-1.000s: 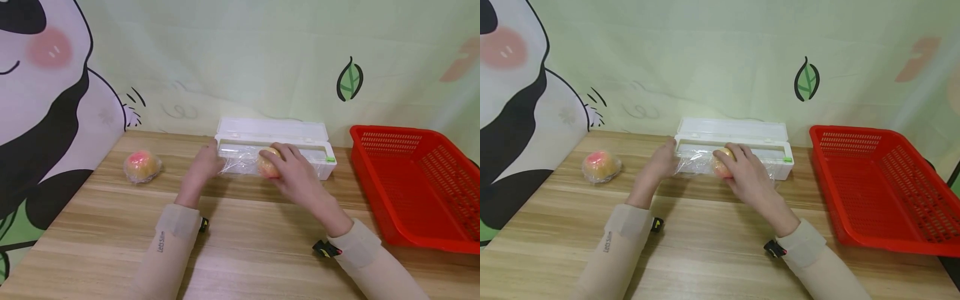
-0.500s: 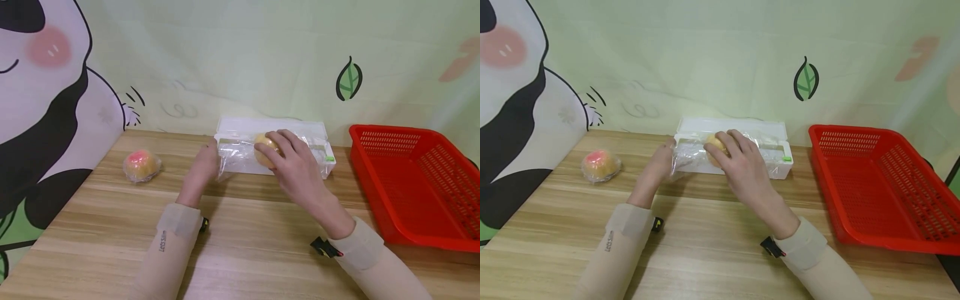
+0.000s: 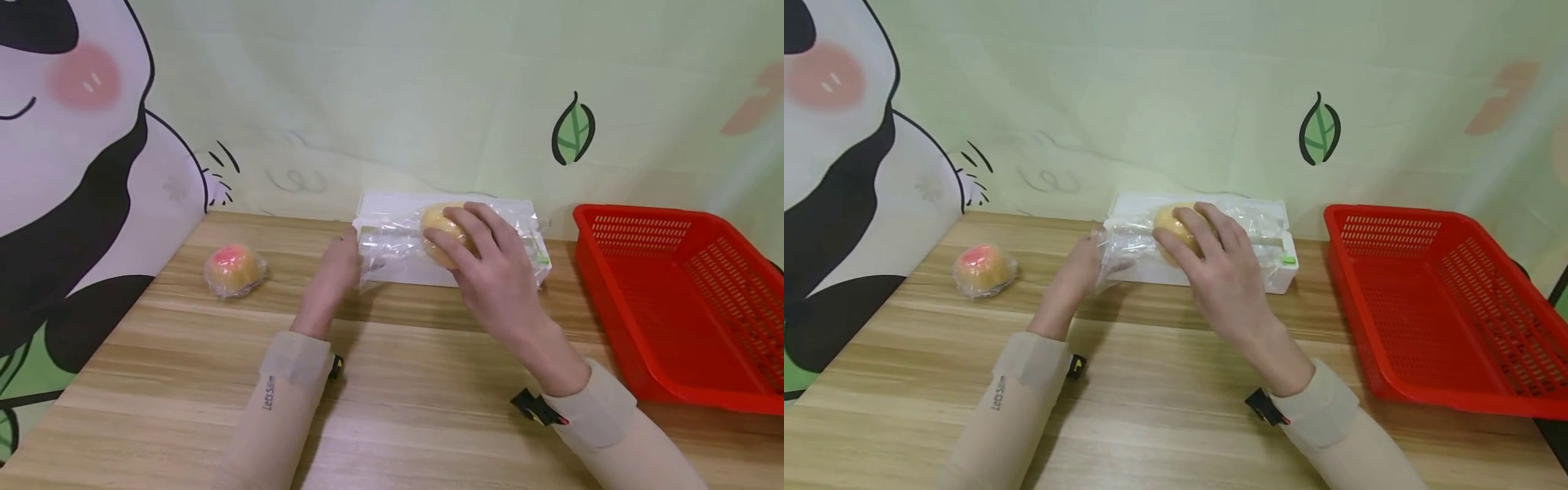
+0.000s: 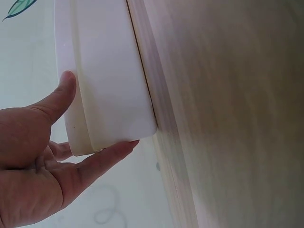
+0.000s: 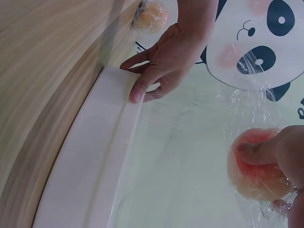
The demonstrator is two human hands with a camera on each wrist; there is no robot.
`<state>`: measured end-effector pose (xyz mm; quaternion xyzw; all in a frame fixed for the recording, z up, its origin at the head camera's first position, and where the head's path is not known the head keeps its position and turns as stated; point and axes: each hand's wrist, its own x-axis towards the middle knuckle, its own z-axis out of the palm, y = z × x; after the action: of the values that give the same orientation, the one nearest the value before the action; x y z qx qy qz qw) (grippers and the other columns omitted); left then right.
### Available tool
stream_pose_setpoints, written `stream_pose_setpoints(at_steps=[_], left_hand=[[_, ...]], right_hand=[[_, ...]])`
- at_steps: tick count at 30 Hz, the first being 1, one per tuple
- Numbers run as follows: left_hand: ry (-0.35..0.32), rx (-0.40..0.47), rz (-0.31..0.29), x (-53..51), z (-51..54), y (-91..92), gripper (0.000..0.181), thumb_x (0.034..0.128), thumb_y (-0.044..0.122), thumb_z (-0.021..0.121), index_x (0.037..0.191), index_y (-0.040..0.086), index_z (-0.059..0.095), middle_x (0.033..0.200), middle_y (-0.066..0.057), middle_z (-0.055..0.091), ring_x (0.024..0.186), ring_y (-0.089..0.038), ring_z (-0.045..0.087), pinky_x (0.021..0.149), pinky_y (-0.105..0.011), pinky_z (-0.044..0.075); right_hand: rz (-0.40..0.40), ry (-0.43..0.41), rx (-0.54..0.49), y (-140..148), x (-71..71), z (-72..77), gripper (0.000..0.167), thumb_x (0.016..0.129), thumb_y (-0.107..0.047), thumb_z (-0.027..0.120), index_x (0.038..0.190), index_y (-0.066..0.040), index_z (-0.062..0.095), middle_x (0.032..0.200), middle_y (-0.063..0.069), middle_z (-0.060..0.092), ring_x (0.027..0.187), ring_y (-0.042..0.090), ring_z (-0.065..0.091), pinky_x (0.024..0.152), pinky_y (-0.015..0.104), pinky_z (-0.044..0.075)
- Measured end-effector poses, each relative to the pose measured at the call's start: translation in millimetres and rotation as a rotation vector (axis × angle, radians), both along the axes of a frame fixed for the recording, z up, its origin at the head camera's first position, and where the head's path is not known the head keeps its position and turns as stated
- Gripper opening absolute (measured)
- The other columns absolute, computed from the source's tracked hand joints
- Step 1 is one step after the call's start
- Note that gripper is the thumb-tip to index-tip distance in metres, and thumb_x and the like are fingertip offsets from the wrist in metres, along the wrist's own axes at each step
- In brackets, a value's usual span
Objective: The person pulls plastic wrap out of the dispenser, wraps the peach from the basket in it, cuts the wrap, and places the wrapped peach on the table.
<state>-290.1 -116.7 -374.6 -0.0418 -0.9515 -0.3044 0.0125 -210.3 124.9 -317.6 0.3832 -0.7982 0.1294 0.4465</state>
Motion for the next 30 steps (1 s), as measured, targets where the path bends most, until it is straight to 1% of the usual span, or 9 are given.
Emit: stream_pose_setpoints(at_steps=[4, 10, 14, 16, 18, 21, 23, 27, 30], left_hand=[[0.009, -0.017, -0.003, -1.6, 0.0, 0.8, 0.064, 0.0989, 0.023, 0.071, 0.142, -0.011, 0.037, 0.124, -0.036, 0.054, 0.116, -0.048, 0.057, 0.099, -0.055, 0.049], [0.005, 0.006, -0.014, -2.1, -0.9, -1.2, 0.057, 0.0987, 0.006, 0.064, 0.145, -0.012, 0.036, 0.127, -0.037, 0.053, 0.118, -0.048, 0.056, 0.101, -0.056, 0.047], [-0.010, 0.029, -0.026, -2.1, -0.5, -3.9, 0.064, 0.0940, -0.003, 0.063, 0.148, -0.011, 0.032, 0.132, -0.038, 0.051, 0.122, -0.049, 0.053, 0.103, -0.056, 0.046], [-0.005, 0.027, -0.039, -2.8, -1.0, -6.1, 0.067, 0.0955, 0.004, 0.068, 0.149, -0.012, 0.031, 0.132, -0.039, 0.051, 0.123, -0.050, 0.053, 0.104, -0.056, 0.045], [-0.011, 0.054, -0.054, -3.4, -1.6, -8.0, 0.074, 0.0949, 0.014, 0.074, 0.150, -0.011, 0.031, 0.133, -0.037, 0.052, 0.124, -0.049, 0.052, 0.105, -0.056, 0.044], [-0.033, 0.125, -0.066, -4.9, -2.8, -11.4, 0.084, 0.0934, 0.027, 0.078, 0.152, -0.010, 0.030, 0.139, -0.034, 0.051, 0.129, -0.047, 0.051, 0.108, -0.055, 0.042], [-0.051, 0.177, -0.068, -5.7, -2.9, -13.6, 0.088, 0.0919, 0.026, 0.079, 0.154, -0.008, 0.028, 0.145, -0.032, 0.047, 0.133, -0.046, 0.047, 0.110, -0.055, 0.040], [-0.058, 0.213, -0.086, -7.3, -2.3, -17.3, 0.085, 0.0913, 0.021, 0.079, 0.155, -0.008, 0.030, 0.145, -0.031, 0.049, 0.132, -0.044, 0.048, 0.110, -0.056, 0.039], [-0.047, 0.200, -0.123, -9.1, -2.3, -20.2, 0.081, 0.0889, 0.008, 0.074, 0.154, -0.010, 0.029, 0.146, -0.031, 0.048, 0.127, -0.042, 0.050, 0.108, -0.054, 0.041]], right_hand=[[-0.015, 0.008, -0.014, 4.4, 6.0, 4.2, 0.047, 0.084, 0.003, 0.080, 0.127, -0.012, 0.067, 0.131, 0.022, 0.058, 0.126, 0.045, 0.049, 0.103, 0.055, 0.045], [-0.006, 0.007, 0.041, 10.1, 17.0, 2.4, 0.059, 0.078, 0.004, 0.084, 0.131, -0.012, 0.064, 0.127, 0.024, 0.058, 0.121, 0.047, 0.051, 0.096, 0.058, 0.047], [-0.011, -0.004, 0.109, 11.2, 24.9, -3.0, 0.080, 0.070, 0.001, 0.089, 0.142, -0.007, 0.056, 0.122, 0.023, 0.060, 0.115, 0.047, 0.054, 0.089, 0.057, 0.050], [-0.027, -0.011, 0.136, 11.3, 29.4, -6.8, 0.087, 0.066, -0.001, 0.092, 0.144, -0.002, 0.053, 0.121, 0.023, 0.061, 0.113, 0.046, 0.055, 0.087, 0.055, 0.050], [-0.045, -0.022, 0.155, 11.1, 33.2, -11.3, 0.087, 0.063, -0.004, 0.095, 0.140, 0.000, 0.055, 0.120, 0.023, 0.061, 0.111, 0.045, 0.056, 0.084, 0.055, 0.051], [-0.065, -0.072, 0.195, 10.1, 38.2, -17.0, 0.077, 0.064, -0.007, 0.096, 0.132, 0.000, 0.060, 0.120, 0.022, 0.061, 0.111, 0.044, 0.057, 0.084, 0.054, 0.051], [-0.078, -0.124, 0.232, 8.5, 40.1, -20.8, 0.071, 0.068, -0.011, 0.096, 0.129, -0.002, 0.061, 0.121, 0.021, 0.060, 0.113, 0.042, 0.057, 0.087, 0.053, 0.050], [-0.118, -0.231, 0.314, 5.1, 42.1, -29.9, 0.068, 0.074, -0.017, 0.094, 0.130, -0.002, 0.060, 0.125, 0.020, 0.059, 0.116, 0.040, 0.055, 0.091, 0.052, 0.049], [-0.155, -0.288, 0.362, 4.1, 41.7, -37.3, 0.072, 0.073, -0.021, 0.095, 0.131, -0.001, 0.059, 0.127, 0.020, 0.058, 0.117, 0.039, 0.054, 0.091, 0.051, 0.049]])
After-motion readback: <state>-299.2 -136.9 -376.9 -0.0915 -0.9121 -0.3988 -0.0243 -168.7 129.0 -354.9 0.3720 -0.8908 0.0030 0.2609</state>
